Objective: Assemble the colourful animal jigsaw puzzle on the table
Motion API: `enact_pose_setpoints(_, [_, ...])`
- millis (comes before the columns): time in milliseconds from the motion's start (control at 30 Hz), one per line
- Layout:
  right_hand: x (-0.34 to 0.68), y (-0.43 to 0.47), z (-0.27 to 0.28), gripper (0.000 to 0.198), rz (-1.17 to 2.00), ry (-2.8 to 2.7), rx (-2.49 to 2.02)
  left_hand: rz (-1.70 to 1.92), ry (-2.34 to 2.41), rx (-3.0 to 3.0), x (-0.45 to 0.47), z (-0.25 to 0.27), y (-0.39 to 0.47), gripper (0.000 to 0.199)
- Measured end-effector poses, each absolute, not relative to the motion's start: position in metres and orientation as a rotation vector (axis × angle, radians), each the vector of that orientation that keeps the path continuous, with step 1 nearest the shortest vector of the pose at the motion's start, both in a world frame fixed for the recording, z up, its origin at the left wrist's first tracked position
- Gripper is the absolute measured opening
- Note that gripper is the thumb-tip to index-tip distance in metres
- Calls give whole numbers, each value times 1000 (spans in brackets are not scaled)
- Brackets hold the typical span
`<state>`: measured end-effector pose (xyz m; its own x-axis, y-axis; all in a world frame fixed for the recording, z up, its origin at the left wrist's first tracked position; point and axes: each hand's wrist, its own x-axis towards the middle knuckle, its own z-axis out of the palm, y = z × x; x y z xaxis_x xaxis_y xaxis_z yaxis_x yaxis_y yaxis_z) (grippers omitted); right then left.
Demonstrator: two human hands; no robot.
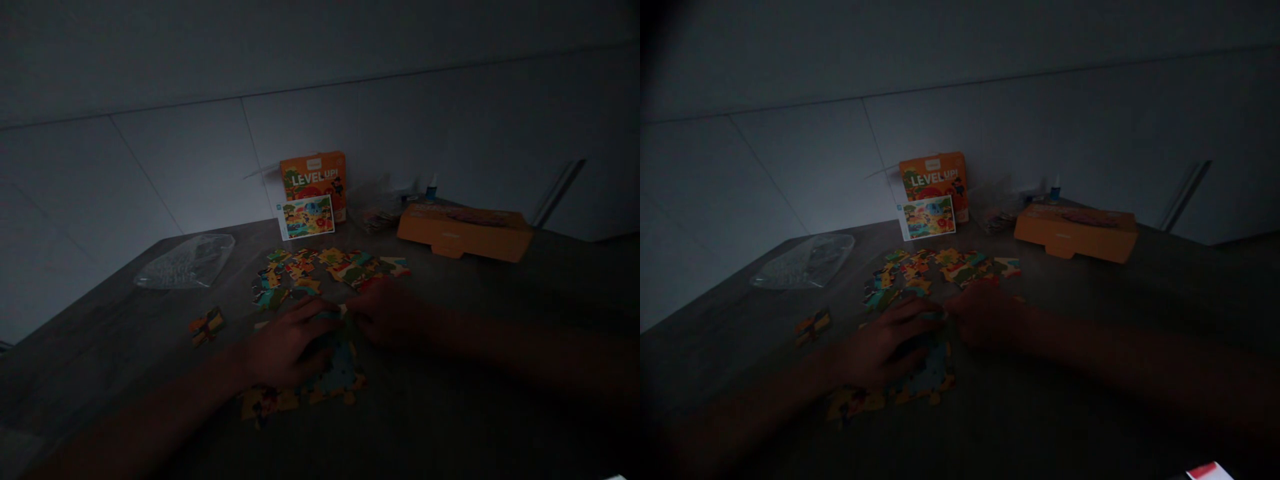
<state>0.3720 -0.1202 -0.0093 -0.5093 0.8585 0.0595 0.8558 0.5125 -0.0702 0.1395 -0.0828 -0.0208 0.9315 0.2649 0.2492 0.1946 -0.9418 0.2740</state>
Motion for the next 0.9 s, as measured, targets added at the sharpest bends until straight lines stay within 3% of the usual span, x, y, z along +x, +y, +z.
enact_pose_setpoints(467, [371,-121,-1,16,-148,-2576,-1790,349,344,2924,140,-18,-85,45])
enact_pose_setpoints(733, [372,-119,-2,18,-156,-2600,-1805,84,192,2942,138,-9,-89,78])
enact_pose_setpoints(900, [372,-118,-4,18,-182,-2603,-1815,48,234,2911,137,-6,-90,64])
